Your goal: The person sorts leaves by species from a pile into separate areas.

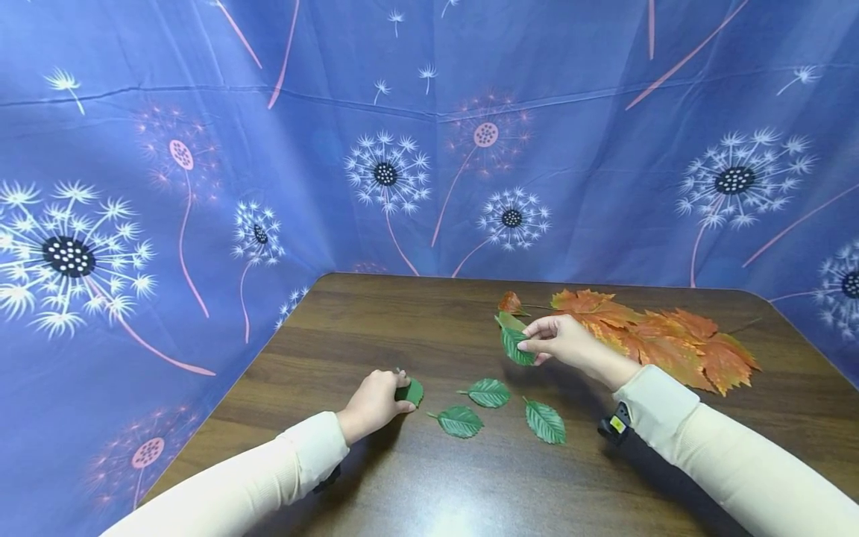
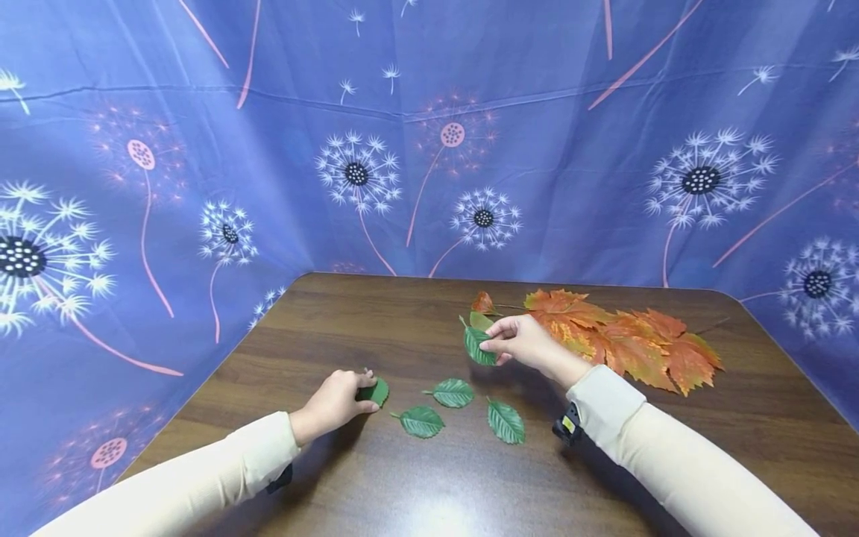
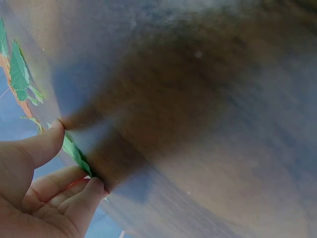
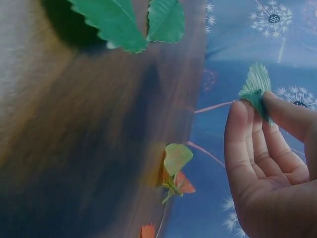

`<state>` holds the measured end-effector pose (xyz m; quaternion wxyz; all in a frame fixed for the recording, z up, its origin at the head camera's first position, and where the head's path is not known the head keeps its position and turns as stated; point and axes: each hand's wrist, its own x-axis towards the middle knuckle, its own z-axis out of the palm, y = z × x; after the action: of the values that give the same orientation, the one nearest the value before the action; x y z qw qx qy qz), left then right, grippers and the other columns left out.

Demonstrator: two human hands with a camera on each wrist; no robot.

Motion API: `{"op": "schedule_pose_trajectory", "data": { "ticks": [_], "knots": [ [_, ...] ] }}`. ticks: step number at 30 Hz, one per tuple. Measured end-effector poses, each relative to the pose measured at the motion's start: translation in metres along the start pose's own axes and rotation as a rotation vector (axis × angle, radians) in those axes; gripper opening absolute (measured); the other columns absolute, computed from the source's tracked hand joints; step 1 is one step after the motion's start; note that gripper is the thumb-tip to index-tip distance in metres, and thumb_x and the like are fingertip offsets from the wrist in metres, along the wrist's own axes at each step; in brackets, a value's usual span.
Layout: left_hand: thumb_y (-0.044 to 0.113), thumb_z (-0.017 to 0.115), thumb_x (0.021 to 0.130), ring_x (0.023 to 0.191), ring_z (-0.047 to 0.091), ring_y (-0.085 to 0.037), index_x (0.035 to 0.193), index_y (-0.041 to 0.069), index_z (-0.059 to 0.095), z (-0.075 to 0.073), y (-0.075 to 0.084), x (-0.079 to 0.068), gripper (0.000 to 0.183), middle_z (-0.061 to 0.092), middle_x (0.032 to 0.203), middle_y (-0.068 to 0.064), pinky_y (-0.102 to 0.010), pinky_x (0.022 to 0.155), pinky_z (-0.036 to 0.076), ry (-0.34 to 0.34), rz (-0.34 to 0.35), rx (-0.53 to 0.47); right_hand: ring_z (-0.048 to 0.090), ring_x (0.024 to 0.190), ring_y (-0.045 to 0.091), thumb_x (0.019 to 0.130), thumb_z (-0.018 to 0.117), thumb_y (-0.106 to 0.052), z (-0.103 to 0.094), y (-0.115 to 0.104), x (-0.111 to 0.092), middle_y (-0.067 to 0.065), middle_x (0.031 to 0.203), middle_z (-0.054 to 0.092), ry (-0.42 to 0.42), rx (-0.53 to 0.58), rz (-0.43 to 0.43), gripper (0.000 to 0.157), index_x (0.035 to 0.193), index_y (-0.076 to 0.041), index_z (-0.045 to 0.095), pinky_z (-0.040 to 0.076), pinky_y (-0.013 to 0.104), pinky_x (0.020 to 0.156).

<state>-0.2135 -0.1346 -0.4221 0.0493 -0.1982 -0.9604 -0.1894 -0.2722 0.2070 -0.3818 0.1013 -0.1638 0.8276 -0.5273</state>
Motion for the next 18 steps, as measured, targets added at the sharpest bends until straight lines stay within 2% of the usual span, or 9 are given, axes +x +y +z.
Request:
{"op": "schedule_pose_trajectory", "data": {
  "ticks": [5,18],
  "knots": [
    [0.017,0.082,0.076,0.101,0.068,-0.035,0.107,-0.002,0.072,-0.002,0.002,-0.001,0.039,0.069,0.113,-0.022,-0.04,0.08,0.054,-0.011,-0.011,-0.009,0.068,0.065,0.018,0.088,0.071,-0.013,0.003,-0.002,0.009,0.001,0.08,0.07,0.019,0.016,-0.002,0.031,0.105,0.011,0.062,0.056,0.051,0.075],
    [0.017,0.082,0.075,0.095,0.069,-0.032,0.106,-0.002,0.072,-0.004,0.005,-0.002,0.038,0.07,0.11,-0.022,-0.038,0.075,0.054,-0.005,-0.006,0.009,0.067,0.064,0.014,0.088,0.071,-0.012,0.004,-0.004,0.023,-0.002,0.076,0.069,0.042,0.02,0.025,0.029,0.104,0.01,0.062,0.057,0.05,0.075]
  ]
}}
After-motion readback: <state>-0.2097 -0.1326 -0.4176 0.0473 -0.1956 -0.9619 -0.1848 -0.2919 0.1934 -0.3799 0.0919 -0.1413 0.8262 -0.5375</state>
